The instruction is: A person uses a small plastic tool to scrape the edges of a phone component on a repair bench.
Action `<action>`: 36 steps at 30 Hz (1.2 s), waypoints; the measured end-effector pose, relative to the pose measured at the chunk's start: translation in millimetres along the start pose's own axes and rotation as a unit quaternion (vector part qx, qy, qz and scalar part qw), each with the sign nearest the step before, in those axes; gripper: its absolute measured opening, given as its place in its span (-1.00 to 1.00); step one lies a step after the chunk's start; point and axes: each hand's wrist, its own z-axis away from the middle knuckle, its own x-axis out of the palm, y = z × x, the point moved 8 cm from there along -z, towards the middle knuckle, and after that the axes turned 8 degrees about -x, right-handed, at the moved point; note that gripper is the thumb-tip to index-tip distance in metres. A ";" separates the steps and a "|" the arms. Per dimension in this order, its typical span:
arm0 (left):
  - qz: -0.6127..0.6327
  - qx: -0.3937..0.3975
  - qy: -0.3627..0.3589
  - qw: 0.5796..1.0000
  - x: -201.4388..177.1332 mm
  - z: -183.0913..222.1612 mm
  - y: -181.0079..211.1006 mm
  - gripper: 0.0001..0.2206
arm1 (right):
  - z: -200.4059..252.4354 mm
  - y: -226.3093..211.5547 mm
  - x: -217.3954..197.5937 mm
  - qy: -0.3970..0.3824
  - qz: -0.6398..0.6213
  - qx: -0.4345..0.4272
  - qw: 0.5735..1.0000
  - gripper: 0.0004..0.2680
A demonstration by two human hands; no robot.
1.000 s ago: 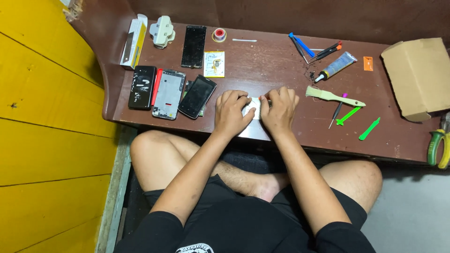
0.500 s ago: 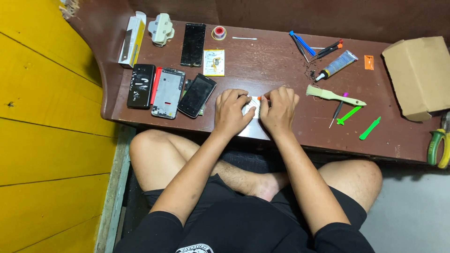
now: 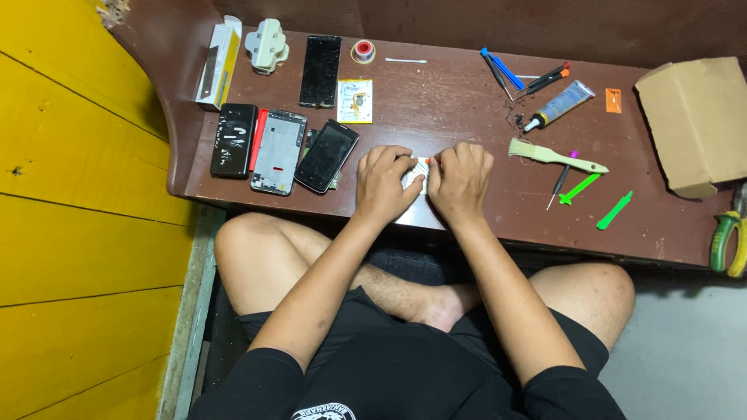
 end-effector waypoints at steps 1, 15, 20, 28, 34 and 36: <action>-0.001 -0.002 0.002 1.000 -0.9 -0.6 -0.5 -0.77 | -1.1 -0.7 0.5 0.000 -0.002 -0.002 1.000 -0.88; 0.002 0.002 0.002 1.000 1.7 -0.5 -1.9 -0.77 | -6.4 -11.9 -9.9 0.017 0.028 -0.041 0.999 -0.87; 0.001 -0.002 -0.004 1.000 -0.3 1.4 -0.8 -0.77 | -4.0 -11.4 -7.0 0.011 0.030 -0.041 0.999 -0.87; 0.000 -0.002 -0.005 1.000 0.0 1.6 -1.1 -0.76 | -3.4 -11.3 -6.7 0.013 0.043 -0.048 0.998 -0.89; -0.002 -0.002 -0.004 1.000 0.7 -0.3 -1.2 -0.77 | -3.0 -9.1 -5.8 0.016 0.033 -0.048 0.998 -0.89; 0.002 0.000 -0.004 1.000 0.2 0.1 0.5 -0.77 | 0.4 -6.3 -1.4 0.008 0.023 -0.051 0.998 -0.90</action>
